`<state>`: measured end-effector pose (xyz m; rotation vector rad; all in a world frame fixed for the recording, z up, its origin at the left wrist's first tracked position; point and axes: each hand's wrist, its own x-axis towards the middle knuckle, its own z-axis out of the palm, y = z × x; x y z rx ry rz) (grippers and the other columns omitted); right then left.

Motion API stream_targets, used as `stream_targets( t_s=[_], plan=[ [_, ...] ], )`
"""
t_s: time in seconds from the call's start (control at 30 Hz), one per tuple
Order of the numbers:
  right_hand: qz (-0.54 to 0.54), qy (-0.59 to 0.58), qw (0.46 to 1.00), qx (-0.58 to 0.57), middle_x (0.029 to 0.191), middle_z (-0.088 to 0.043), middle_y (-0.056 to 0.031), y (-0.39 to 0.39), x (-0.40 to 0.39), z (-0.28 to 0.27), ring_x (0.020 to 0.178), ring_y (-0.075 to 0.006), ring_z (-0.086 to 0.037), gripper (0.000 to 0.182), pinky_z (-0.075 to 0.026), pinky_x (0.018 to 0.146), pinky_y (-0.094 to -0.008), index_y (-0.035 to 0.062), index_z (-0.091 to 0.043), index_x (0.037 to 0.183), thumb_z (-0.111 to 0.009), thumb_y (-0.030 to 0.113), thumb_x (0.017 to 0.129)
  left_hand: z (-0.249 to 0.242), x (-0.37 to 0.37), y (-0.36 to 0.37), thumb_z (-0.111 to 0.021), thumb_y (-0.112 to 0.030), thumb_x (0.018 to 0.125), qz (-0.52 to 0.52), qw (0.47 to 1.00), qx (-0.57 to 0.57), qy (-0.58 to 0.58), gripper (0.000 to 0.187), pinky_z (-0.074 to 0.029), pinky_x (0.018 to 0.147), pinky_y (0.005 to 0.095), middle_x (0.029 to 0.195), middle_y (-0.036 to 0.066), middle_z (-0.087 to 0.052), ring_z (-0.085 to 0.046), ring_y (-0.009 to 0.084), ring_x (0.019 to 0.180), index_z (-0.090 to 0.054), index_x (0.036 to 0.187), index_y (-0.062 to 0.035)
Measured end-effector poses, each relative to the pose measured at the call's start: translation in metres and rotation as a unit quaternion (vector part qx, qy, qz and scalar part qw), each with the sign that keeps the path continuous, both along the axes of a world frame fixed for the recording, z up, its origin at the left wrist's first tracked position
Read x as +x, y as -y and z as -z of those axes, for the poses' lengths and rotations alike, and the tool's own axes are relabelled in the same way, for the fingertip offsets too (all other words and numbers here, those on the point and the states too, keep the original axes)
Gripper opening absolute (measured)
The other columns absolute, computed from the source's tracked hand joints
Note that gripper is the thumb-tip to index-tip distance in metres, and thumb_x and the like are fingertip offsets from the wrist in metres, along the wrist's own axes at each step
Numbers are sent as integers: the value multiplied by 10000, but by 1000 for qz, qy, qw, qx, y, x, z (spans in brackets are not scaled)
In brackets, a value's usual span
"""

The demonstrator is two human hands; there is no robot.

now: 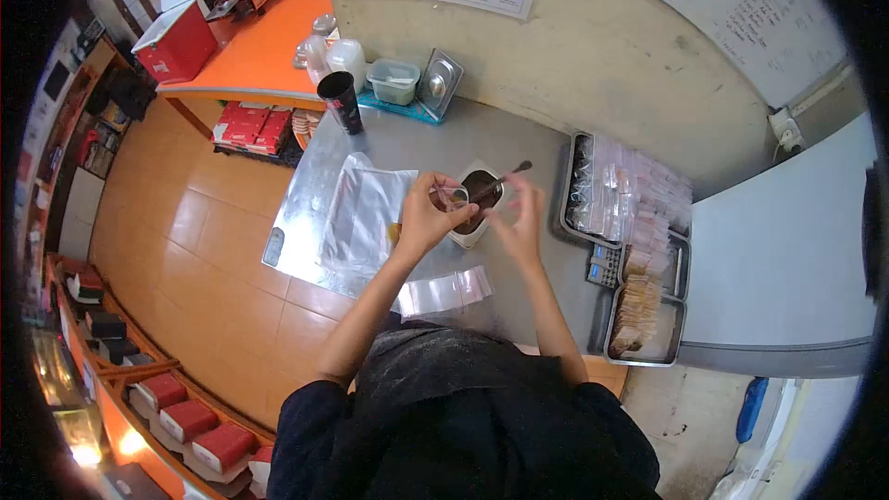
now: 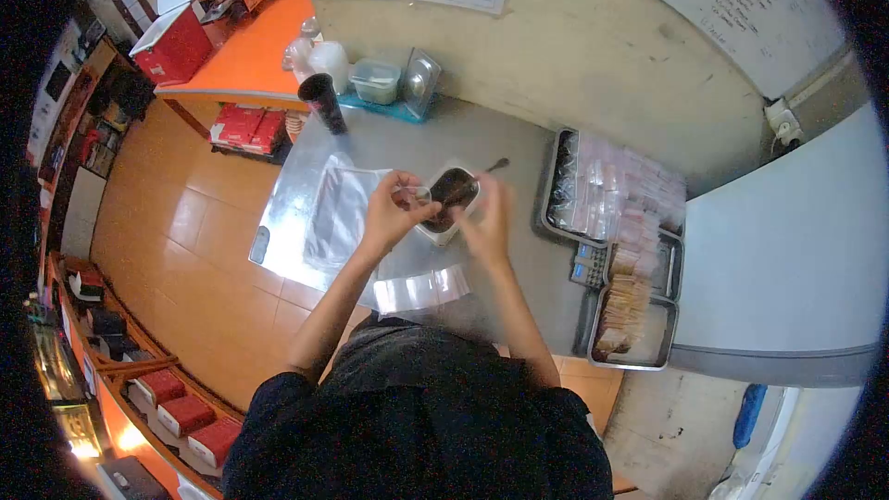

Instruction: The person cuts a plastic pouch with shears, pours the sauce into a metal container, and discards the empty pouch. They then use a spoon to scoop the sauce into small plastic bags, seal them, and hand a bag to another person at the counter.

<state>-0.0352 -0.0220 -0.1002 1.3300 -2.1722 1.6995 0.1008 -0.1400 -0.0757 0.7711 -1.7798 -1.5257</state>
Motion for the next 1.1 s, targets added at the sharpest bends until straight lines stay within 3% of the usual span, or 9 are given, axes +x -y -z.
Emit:
stream_targets(
  t_s=[0.1,0.13,0.3,0.33,0.53,0.6,0.7,0.8,1.1],
  plan=[
    [-159,66,985,1,1012,-621,-61,7,27,-34,829,-174,-591,441,-478,762,-294,39,-627,1132,-761,65,712,-19,2,-12,-866,-113,693,28,998,48,-14,434,-536,629,243,823,63,-635,-646,106,716,-566,984,2],
    [-138,38,990,-11,933,-628,-78,8,30,-41,810,-176,-611,301,-487,720,-291,25,-653,1036,-734,15,747,-23,5,-14,-843,-99,721,32,998,42,-23,397,-536,634,245,821,68,-642,-647,112,707,-565,983,7],
    [-132,37,990,-32,833,-625,-78,6,33,-60,728,-186,-611,115,-494,685,-292,7,-665,906,-709,20,800,-25,26,-11,-687,0,851,27,985,99,-136,149,-538,656,251,807,85,-668,-660,137,697,-574,941,35],
    [-146,28,989,-27,822,-623,-77,5,35,-62,719,-187,-611,92,-495,682,-295,5,-663,886,-707,22,807,-26,31,-10,-654,26,857,16,992,55,-117,101,-537,652,255,798,87,-670,-662,139,699,-579,922,37],
    [-155,-156,975,-40,817,-610,-87,17,43,-49,741,-222,-605,93,-495,657,-310,5,-621,822,-703,-10,780,-47,60,-17,-580,110,816,-69,979,-190,25,92,-524,625,297,754,123,-660,-680,193,691,-598,853,28],
    [-168,-112,979,-35,814,-584,-101,21,54,-50,777,-276,-589,104,-478,707,-356,11,-609,832,-689,-9,767,-36,65,-14,-581,112,796,-97,970,-221,18,112,-513,612,318,753,144,-654,-676,231,671,-603,856,19],
    [-194,-75,978,-16,819,-569,-111,28,67,-44,795,-305,-583,122,-472,729,-383,17,-595,842,-680,-1,757,-28,76,-13,-610,73,784,-105,970,-211,54,96,-504,599,343,763,152,-657,-669,285,669,-610,846,0],
    [-215,-81,973,-6,819,-577,-109,35,79,-46,778,-291,-593,135,-480,735,-369,13,-597,860,-686,6,758,-24,89,-8,-589,139,706,-116,964,-221,98,228,-517,635,290,807,126,-673,-680,223,714,-611,891,8],
    [-244,-97,965,8,828,-555,-122,69,113,-41,804,-317,-584,191,-484,719,-402,33,-546,857,-683,26,725,-9,118,15,-656,16,782,-133,958,-229,110,84,-493,550,364,759,100,-685,-674,290,642,-625,831,-44]
  ],
)
